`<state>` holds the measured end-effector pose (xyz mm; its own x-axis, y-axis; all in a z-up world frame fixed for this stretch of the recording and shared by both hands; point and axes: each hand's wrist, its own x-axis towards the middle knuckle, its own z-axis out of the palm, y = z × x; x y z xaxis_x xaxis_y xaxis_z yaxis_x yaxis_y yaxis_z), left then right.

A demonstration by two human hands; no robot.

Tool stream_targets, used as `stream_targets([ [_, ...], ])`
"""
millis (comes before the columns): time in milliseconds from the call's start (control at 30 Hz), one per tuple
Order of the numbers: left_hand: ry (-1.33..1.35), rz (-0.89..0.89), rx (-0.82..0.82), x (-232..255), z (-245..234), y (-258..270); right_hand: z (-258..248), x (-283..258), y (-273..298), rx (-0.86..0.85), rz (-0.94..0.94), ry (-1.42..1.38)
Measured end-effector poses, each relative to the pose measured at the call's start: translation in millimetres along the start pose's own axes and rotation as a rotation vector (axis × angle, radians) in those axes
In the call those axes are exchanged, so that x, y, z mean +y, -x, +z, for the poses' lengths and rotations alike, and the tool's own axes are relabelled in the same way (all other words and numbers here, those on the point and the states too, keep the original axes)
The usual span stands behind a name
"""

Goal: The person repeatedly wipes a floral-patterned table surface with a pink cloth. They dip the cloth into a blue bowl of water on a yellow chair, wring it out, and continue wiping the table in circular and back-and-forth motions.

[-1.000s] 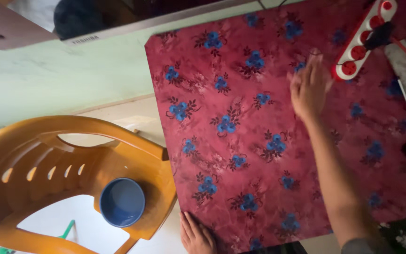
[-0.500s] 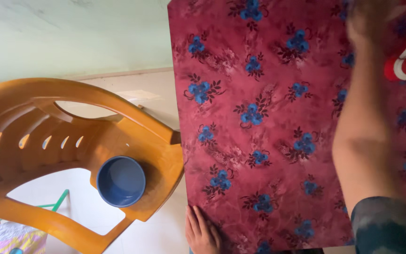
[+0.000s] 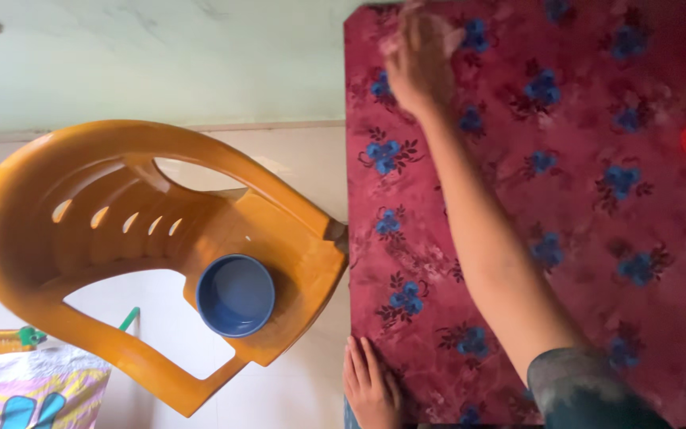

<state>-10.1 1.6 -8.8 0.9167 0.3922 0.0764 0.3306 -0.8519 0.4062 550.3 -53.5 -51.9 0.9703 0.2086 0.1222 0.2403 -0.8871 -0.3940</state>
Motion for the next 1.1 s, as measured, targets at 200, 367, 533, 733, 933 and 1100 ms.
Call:
stream_targets([
  [200,0.013,-0.035,-0.034,0,-6,5,18,-44,-2,0.003,-0.330,-0.015],
  [367,0.217,-0.057,0.019,-3,-4,6,-10,-67,22,-0.184,-0.530,-0.209],
  [533,0.278,-0.101,0.005,-10,2,19,-23,-86,122,-0.308,-0.622,0.020],
  [733,0.359,-0.093,0.137,-19,7,28,-47,-112,292,-0.253,-0.706,-0.236],
  [933,0.420,-0.220,0.276,-30,-5,37,-73,-117,446,-0.434,-0.820,-0.437],
  [1100,0.390,-0.163,0.314,-31,-21,48,-93,-110,521,-0.533,-0.793,-0.380],
])
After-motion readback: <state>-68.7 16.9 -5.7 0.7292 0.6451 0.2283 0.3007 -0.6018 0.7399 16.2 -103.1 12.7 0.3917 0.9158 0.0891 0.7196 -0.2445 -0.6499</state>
